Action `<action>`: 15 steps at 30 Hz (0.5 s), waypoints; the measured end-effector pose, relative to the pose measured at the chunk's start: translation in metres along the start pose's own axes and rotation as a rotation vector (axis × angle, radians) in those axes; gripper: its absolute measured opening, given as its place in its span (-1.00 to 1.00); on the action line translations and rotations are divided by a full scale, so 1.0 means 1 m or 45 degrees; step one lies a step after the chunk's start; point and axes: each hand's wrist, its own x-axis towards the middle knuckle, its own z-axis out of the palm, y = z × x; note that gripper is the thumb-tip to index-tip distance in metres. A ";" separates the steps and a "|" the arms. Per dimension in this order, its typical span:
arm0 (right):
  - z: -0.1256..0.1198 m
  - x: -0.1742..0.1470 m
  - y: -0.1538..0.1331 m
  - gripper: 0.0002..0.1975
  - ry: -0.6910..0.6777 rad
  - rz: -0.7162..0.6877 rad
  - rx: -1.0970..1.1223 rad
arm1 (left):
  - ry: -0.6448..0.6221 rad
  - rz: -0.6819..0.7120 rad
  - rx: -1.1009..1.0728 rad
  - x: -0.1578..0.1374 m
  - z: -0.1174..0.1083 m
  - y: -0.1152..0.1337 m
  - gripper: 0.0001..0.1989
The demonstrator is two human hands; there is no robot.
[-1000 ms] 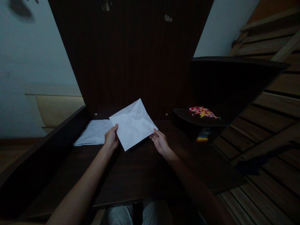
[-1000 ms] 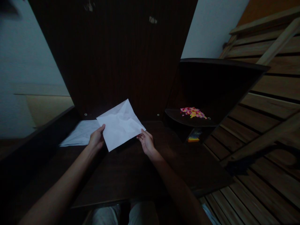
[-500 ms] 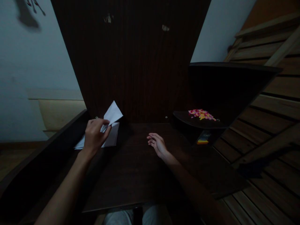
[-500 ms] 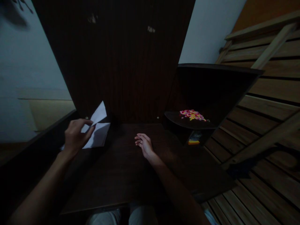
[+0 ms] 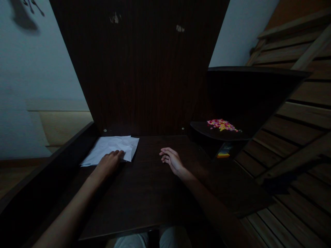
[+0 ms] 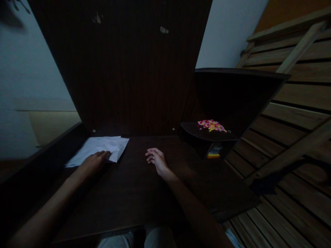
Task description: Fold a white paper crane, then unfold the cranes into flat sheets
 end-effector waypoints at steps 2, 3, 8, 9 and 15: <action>0.000 0.000 0.001 -0.78 -0.021 -0.004 -0.012 | 0.041 -0.007 0.075 0.001 0.002 -0.003 -0.66; -0.001 0.000 0.001 -0.78 -0.035 -0.004 -0.018 | 0.020 -0.023 0.123 0.002 0.002 -0.004 -0.63; -0.003 0.002 0.002 -0.78 -0.070 -0.002 -0.046 | -0.296 -0.230 0.376 0.006 -0.005 0.004 -0.51; -0.003 0.002 0.002 -0.79 -0.072 -0.006 -0.051 | -0.342 -0.238 0.395 0.007 -0.009 0.006 -0.51; -0.003 0.004 0.003 -0.79 -0.088 -0.012 -0.077 | -0.463 -0.413 0.167 0.020 -0.032 -0.005 -0.27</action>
